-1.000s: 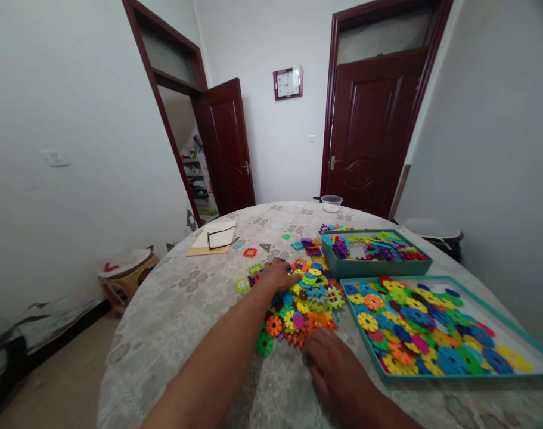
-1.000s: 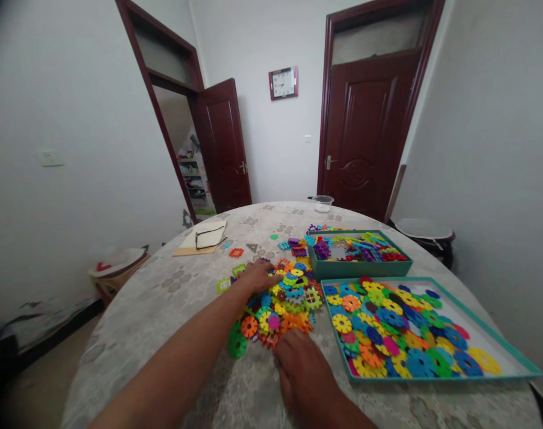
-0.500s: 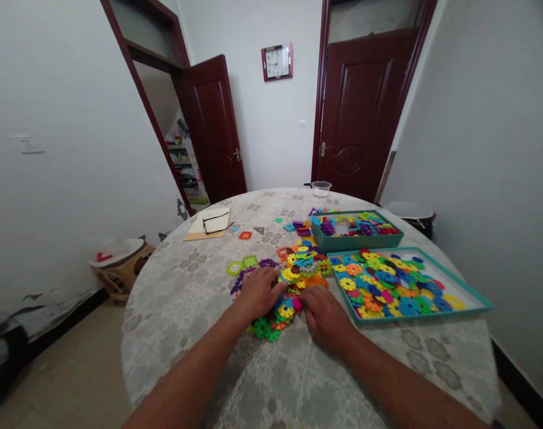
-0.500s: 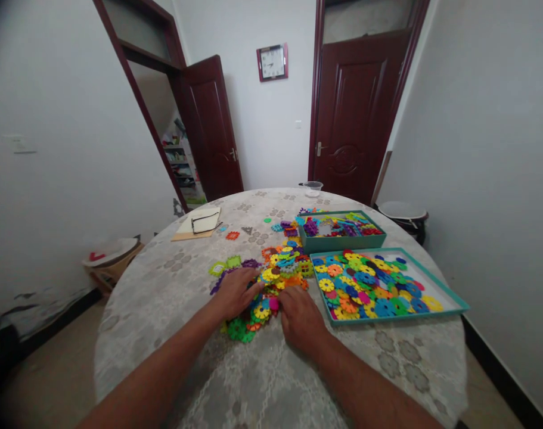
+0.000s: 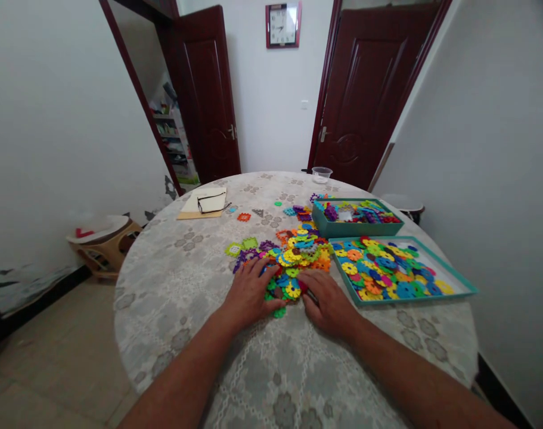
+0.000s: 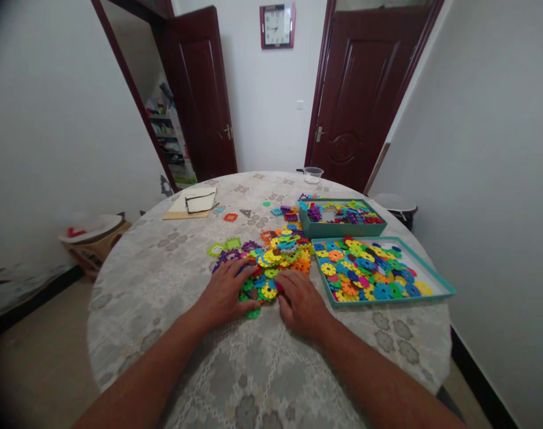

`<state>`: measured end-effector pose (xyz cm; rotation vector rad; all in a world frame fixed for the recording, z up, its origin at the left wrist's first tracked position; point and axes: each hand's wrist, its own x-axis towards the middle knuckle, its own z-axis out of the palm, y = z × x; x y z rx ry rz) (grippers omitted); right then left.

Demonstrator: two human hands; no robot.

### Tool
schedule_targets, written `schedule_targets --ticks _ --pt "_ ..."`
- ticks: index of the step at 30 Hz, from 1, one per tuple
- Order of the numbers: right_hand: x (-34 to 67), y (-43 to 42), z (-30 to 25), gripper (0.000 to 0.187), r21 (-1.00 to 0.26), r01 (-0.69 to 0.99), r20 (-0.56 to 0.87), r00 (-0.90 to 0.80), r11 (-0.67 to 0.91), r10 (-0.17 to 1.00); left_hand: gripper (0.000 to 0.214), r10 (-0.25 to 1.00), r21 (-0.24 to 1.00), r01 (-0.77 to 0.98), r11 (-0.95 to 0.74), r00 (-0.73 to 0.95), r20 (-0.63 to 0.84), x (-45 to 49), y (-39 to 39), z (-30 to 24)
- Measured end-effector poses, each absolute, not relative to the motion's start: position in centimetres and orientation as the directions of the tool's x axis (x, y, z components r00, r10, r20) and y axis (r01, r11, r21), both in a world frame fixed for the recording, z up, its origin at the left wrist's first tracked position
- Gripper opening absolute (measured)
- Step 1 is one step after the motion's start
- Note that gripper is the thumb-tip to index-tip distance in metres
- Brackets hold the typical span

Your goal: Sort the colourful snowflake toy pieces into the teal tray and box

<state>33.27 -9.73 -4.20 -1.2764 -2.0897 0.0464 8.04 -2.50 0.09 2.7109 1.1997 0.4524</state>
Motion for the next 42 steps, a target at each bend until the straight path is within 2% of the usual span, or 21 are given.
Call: schedule_targets --ticks 7,11,17,21,25,27,31,33,38,42 --pt "33.1 -9.6 -3.5 0.026 -0.41 0.784 0.488 -0.243 0.466 0.838 0.041 0.716 0.259 0.67 -0.696 0.618 0.325 9.9 -1.5 -0.2" --pt "33.2 -9.6 -3.3 0.02 -0.44 0.785 0.476 -0.208 0.436 0.854 0.033 0.732 0.254 0.691 -0.677 0.597 0.327 10.5 -0.9 0.1" --pt "33.3 -9.7 -3.1 0.017 -0.47 0.804 0.48 -0.113 0.364 0.87 0.023 0.773 0.2 0.75 -0.631 0.586 0.242 11.0 0.0 0.7" --pt "33.4 -9.7 -2.9 0.019 -0.497 0.813 0.454 -0.055 0.304 0.889 0.023 0.822 0.181 0.804 -0.566 0.535 0.193 11.0 -0.4 1.6" --pt "34.0 -10.0 -2.0 0.019 -0.526 0.793 0.447 -0.051 0.309 0.893 0.025 0.778 0.197 0.764 -0.615 0.546 0.311 10.2 -1.9 3.0" --pt "34.2 -10.4 -1.1 0.02 -0.539 0.766 0.408 -0.128 0.351 0.904 0.023 0.75 0.222 0.725 -0.652 0.571 0.335 9.2 -2.8 3.5" --pt "34.0 -11.5 0.6 0.019 -0.515 0.699 0.287 -0.404 0.496 0.868 0.019 0.712 0.24 0.67 -0.702 0.664 0.229 6.6 -4.9 3.7" --pt "33.5 -12.0 0.8 0.017 -0.46 0.717 0.249 -0.462 0.524 0.851 0.017 0.737 0.231 0.702 -0.674 0.66 0.146 5.7 -6.1 3.3" --pt "31.9 -12.6 0.3 0.014 -0.333 0.82 0.134 -0.448 0.466 0.884 0.029 0.846 0.172 0.83 -0.53 0.531 0.044 5.8 -8.3 1.9" --pt "31.2 -12.7 0.0 0.012 -0.329 0.862 0.111 -0.371 0.387 0.922 0.033 0.856 0.16 0.842 -0.516 0.512 0.066 7.1 -8.8 0.9"
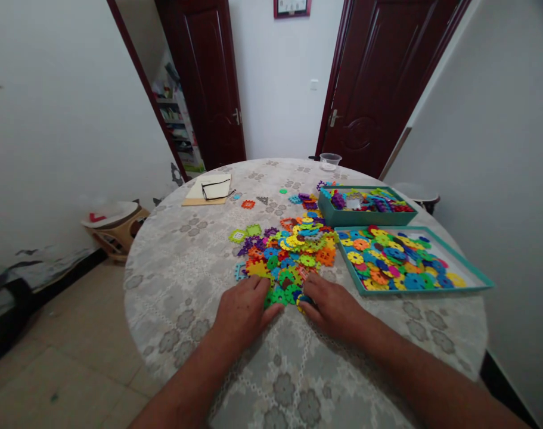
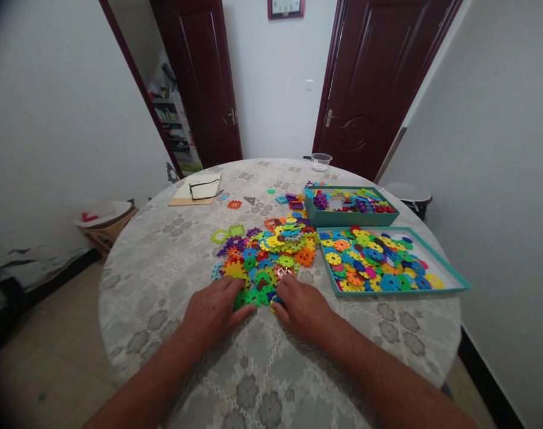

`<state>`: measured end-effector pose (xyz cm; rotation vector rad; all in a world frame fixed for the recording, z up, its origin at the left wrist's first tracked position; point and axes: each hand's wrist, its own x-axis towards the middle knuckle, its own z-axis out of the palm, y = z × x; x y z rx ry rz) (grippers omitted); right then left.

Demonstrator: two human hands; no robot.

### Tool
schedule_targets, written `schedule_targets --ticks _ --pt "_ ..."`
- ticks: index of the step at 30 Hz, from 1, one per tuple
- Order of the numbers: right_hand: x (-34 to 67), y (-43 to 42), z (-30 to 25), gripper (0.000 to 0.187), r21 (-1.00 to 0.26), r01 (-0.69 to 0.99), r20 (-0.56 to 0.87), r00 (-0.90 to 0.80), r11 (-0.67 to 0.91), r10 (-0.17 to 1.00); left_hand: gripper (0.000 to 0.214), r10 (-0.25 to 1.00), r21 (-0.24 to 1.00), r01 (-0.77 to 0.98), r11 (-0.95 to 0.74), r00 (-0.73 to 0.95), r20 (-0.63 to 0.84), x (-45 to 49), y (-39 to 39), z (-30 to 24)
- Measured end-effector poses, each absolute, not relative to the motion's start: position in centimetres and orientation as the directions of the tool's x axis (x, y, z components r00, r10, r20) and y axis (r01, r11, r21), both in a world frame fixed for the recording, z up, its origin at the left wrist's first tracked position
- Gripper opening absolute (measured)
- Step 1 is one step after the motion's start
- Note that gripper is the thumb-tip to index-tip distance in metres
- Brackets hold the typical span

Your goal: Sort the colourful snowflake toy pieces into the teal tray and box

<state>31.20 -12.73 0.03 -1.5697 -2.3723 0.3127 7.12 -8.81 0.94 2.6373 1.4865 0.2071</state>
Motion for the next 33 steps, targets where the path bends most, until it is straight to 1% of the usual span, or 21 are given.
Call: schedule_targets --ticks 3,5,7,9,11,12,13,15,17,19,23,27,29,31,33 --pt "31.2 -12.6 -0.1 0.009 -0.391 0.852 0.107 -0.334 0.349 0.936 0.034 0.855 0.197 0.834 -0.516 0.516 0.057 7.8 -8.9 0.6" --pt "31.3 -12.5 -0.1 0.01 -0.46 0.825 0.101 -0.319 0.328 0.942 0.034 0.856 0.261 0.82 -0.509 0.515 0.05 8.0 -8.9 0.5" --pt "31.5 -12.3 -0.2 0.02 -0.544 0.783 0.088 -0.306 0.303 0.948 0.033 0.848 0.349 0.786 -0.511 0.527 0.056 8.1 -9.0 0.4" --pt "31.6 -12.1 -0.2 0.036 -0.611 0.742 0.074 -0.293 0.275 0.953 0.034 0.839 0.439 0.737 -0.514 0.539 0.077 8.1 -9.1 0.2" --pt "31.7 -11.9 -0.2 0.046 -0.646 0.721 0.059 -0.281 0.251 0.958 0.039 0.83 0.514 0.685 -0.516 0.549 0.1 8.3 -9.1 0.0" --pt "31.7 -11.8 -0.2 0.046 -0.653 0.716 0.054 -0.279 0.245 0.959 0.042 0.826 0.544 0.663 -0.514 0.553 0.108 8.4 -9.1 -0.1" --pt "31.6 -11.8 -0.1 0.043 -0.657 0.714 0.05 -0.279 0.242 0.959 0.044 0.824 0.568 0.645 -0.511 0.555 0.111 8.6 -9.0 -0.1" --pt "31.6 -11.7 0.1 0.029 -0.662 0.709 0.045 -0.285 0.243 0.957 0.043 0.821 0.592 0.63 -0.503 0.563 0.099 9.2 -8.8 0.1" --pt "31.6 -11.7 0.2 0.013 -0.676 0.693 0.055 -0.289 0.248 0.956 0.035 0.816 0.591 0.635 -0.497 0.573 0.071 9.9 -8.5 0.4" --pt "31.8 -11.6 0.2 0.006 -0.699 0.669 0.077 -0.283 0.254 0.956 0.027 0.803 0.594 0.629 -0.502 0.594 0.051 10.5 -8.2 0.8" --pt "32.3 -11.3 0.0 0.011 -0.721 0.646 0.118 -0.245 0.252 0.962 0.025 0.796 0.662 0.562 -0.496 0.598 0.088 11.7 -7.6 1.2" --pt "32.5 -11.1 0.1 0.013 -0.735 0.631 0.122 -0.233 0.246 0.965 0.022 0.803 0.72 0.503 -0.478 0.583 0.125 12.5 -7.1 0.9" --pt "32.5 -11.1 0.1 0.014 -0.757 0.615 0.125 -0.194 0.22 0.973 0.025 0.808 0.744 0.47 -0.474 0.568 0.156 12.7 -6.9 0.6" --pt "32.4 -11.0 -0.1 0.015 -0.778 0.598 0.128 -0.148 0.192 0.981 0.028 0.828 0.78 0.442 -0.443 0.536 0.166 12.7 -6.7 0.3" --pt "32.3 -10.9 -0.3 0.018 -0.799 0.575 0.129 -0.123 0.176 0.984 0.028 0.848 0.816 0.424 -0.393 0.511 0.142 12.6 -6.5 0.0"
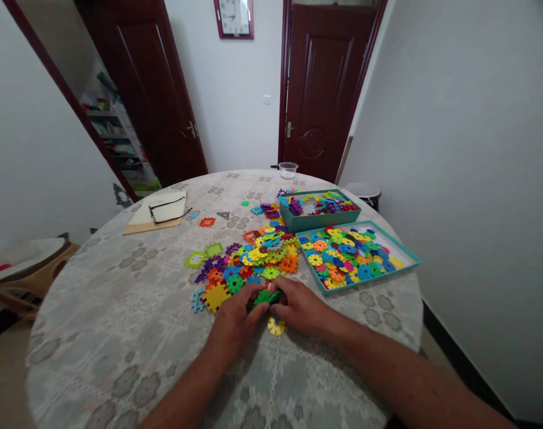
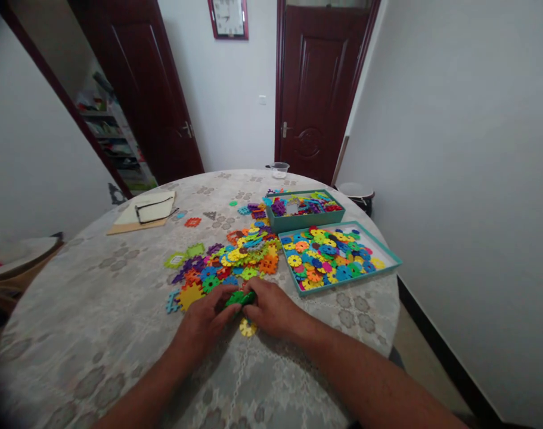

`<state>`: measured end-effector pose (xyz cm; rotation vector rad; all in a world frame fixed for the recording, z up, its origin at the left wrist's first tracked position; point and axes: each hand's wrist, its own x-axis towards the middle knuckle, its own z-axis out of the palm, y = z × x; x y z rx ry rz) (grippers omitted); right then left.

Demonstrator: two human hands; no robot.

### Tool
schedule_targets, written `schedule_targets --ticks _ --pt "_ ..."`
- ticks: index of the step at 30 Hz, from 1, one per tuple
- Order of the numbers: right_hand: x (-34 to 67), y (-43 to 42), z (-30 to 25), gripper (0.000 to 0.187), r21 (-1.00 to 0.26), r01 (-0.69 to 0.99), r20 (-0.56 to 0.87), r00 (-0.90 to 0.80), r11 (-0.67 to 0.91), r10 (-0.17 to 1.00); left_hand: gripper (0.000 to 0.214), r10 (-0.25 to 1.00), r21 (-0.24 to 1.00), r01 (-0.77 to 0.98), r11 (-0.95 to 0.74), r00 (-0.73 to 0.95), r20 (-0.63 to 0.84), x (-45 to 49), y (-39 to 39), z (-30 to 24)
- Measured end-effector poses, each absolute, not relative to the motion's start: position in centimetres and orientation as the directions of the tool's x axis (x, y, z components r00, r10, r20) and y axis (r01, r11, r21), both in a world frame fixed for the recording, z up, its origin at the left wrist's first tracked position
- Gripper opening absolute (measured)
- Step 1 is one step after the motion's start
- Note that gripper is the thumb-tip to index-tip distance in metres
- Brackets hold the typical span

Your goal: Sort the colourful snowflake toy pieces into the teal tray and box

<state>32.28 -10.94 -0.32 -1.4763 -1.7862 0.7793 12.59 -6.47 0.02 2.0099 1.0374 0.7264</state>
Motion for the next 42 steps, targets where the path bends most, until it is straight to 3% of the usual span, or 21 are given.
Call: schedule_targets --ticks 7,12,17,23,26,28,33,38,42 --pt "32.0 -10.7 -0.4 0.044 -0.856 0.478 0.152 -0.132 0.197 0.98 0.024 0.841 0.829 0.4 -0.391 0.521 0.145 12.4 -5.9 -0.4" --pt "33.0 -10.6 0.2 0.014 -0.874 0.441 0.167 -0.122 0.204 0.978 0.024 0.81 0.812 0.366 -0.455 0.549 0.206 12.2 -6.1 -0.3" --pt "34.6 -10.0 -0.1 0.014 -0.958 0.287 -0.028 -0.074 -0.006 0.997 0.025 0.802 0.809 0.345 -0.476 0.548 0.239 12.0 -6.1 -0.6" --pt "35.2 -10.0 0.1 0.02 -0.954 0.298 -0.04 -0.01 -0.035 0.999 0.024 0.787 0.7 0.422 -0.576 0.518 0.334 11.8 -6.3 -1.1" --pt "36.0 -10.3 1.1 0.02 -0.905 0.424 0.052 0.031 0.034 0.998 0.028 0.708 0.611 0.406 -0.68 0.582 0.4 11.3 -6.5 -0.9" --pt "37.2 -10.4 1.9 0.021 -0.818 0.568 0.193 0.123 0.09 0.973 0.028 0.669 0.561 0.401 -0.724 0.606 0.43 10.9 -6.5 -0.6" --pt "42.9 -10.1 2.3 0.023 -0.491 0.87 0.599 0.298 0.048 0.744 0.039 0.657 0.44 0.497 -0.748 0.651 0.381 10.1 -6.3 0.3" --pt "47.9 -9.7 0.8 0.026 -0.334 0.934 0.687 0.332 -0.125 0.646 0.062 0.636 0.346 0.54 -0.767 0.71 0.302 10.0 -6.3 0.3" --pt "47.4 -10.1 1.5 0.027 -0.284 0.948 0.754 0.315 -0.147 0.576 0.062 0.622 0.31 0.543 -0.781 0.723 0.301 10.1 -6.3 -0.2"
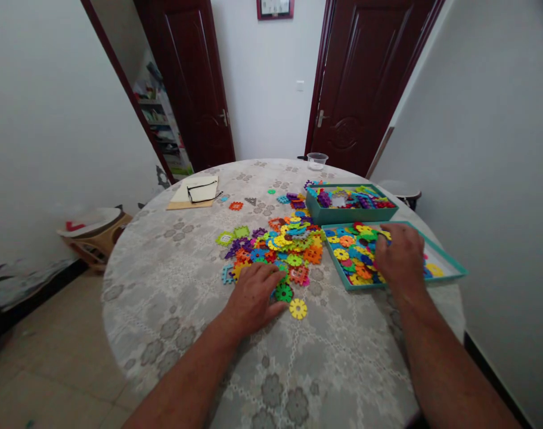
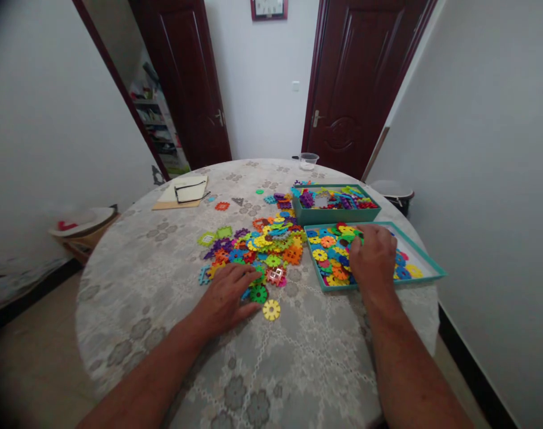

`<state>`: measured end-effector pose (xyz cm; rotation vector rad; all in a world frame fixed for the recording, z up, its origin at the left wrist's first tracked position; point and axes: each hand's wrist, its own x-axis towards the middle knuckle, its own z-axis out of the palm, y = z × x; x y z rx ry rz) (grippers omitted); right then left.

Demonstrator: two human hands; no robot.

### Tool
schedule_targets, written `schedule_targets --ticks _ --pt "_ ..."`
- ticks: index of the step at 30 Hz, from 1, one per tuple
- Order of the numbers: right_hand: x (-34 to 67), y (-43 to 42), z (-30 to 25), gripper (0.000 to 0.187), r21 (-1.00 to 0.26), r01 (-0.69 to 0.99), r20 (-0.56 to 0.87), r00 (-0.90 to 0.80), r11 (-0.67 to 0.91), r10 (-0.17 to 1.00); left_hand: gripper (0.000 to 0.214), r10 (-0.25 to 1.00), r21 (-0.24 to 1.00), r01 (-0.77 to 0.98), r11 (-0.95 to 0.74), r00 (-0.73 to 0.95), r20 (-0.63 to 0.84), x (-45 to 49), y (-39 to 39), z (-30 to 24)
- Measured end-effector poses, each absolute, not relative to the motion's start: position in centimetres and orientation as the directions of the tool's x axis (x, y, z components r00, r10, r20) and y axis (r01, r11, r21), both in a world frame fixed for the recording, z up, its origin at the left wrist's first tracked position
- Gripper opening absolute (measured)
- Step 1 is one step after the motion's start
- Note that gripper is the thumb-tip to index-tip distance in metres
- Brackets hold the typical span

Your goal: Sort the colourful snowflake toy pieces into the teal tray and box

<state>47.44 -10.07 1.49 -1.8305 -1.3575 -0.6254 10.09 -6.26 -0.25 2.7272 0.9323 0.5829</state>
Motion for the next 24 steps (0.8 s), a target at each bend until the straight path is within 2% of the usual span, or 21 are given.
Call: schedule_targets --ticks 2,4,6,8,10,13,15,18,20,24 --pt "45.4 -10.5 2.5 0.024 -0.299 0.953 0.773 0.276 -0.055 0.571 0.058 0.625 0.302 0.549 -0.779 0.721 0.3 10.1 -6.2 -0.4" --pt "42.6 -11.0 3.3 0.02 -0.323 0.938 0.721 0.155 0.13 0.675 0.057 0.63 0.299 0.557 -0.775 0.718 0.296 10.2 -6.1 -0.4" --pt "39.8 -11.6 3.6 0.016 -0.367 0.879 0.549 -0.061 0.305 0.834 0.06 0.636 0.296 0.566 -0.77 0.714 0.291 10.2 -6.1 -0.3" --pt "37.5 -12.1 3.4 0.015 -0.402 0.833 0.328 -0.258 0.381 0.909 0.064 0.646 0.297 0.575 -0.762 0.705 0.293 10.3 -6.2 -0.3" --pt "35.9 -12.4 2.9 0.021 -0.418 0.817 0.164 -0.362 0.397 0.918 0.065 0.657 0.303 0.583 -0.754 0.691 0.302 10.4 -6.2 -0.3" --pt "34.6 -12.5 2.1 0.031 -0.445 0.807 0.06 -0.405 0.388 0.912 0.066 0.664 0.312 0.587 -0.747 0.678 0.314 10.4 -6.2 -0.3" --pt "34.2 -12.5 1.8 0.029 -0.46 0.802 0.028 -0.415 0.38 0.909 0.061 0.654 0.31 0.576 -0.756 0.688 0.315 10.4 -6.2 -0.2" --pt "33.8 -12.5 1.7 0.023 -0.488 0.791 -0.005 -0.424 0.368 0.906 0.04 0.629 0.285 0.563 -0.776 0.717 0.299 10.4 -6.5 0.2" --pt "33.6 -12.6 1.6 0.022 -0.531 0.773 -0.014 -0.418 0.347 0.909 0.028 0.622 0.255 0.568 -0.782 0.73 0.283 10.5 -6.6 0.4" --pt "32.8 -12.4 1.2 0.016 -0.631 0.703 -0.006 -0.426 0.327 0.905 0.018 0.617 0.234 0.572 -0.786 0.747 0.248 10.8 -6.9 0.5"
